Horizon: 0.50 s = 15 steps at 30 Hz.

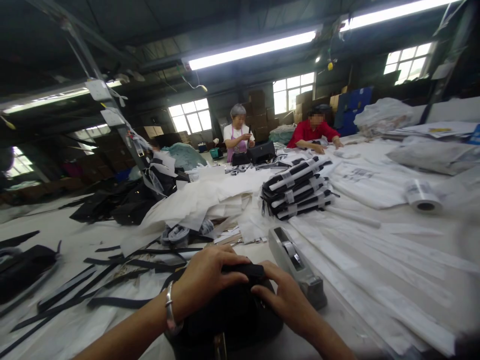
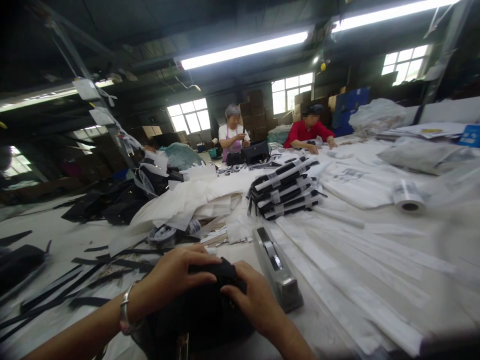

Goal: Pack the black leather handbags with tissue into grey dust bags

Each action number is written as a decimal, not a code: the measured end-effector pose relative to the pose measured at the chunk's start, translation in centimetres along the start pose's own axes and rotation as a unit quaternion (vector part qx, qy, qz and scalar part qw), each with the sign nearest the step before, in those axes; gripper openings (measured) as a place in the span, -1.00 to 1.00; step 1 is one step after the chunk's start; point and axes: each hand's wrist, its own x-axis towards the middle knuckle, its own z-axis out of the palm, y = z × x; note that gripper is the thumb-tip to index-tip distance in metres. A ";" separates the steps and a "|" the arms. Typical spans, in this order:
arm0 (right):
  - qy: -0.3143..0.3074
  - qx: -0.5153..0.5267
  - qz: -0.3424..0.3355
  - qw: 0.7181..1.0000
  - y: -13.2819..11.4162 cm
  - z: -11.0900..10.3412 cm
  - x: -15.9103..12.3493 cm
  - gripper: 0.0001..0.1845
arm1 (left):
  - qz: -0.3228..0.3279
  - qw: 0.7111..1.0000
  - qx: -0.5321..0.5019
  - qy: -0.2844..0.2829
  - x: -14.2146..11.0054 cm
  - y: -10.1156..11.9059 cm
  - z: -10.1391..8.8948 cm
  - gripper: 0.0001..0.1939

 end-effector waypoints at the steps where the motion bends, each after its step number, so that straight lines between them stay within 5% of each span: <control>1: 0.007 0.000 -0.002 1.000 0.1 0.1 -0.1 -0.84 | -0.007 1.000 0.014 0.003 -0.2 0.1 -0.1 -0.70; 15: 0.036 -0.033 -0.012 0.999 0.1 1.2 -0.6 -0.81 | -0.019 0.976 0.200 -0.079 0.1 4.1 -2.4 -0.81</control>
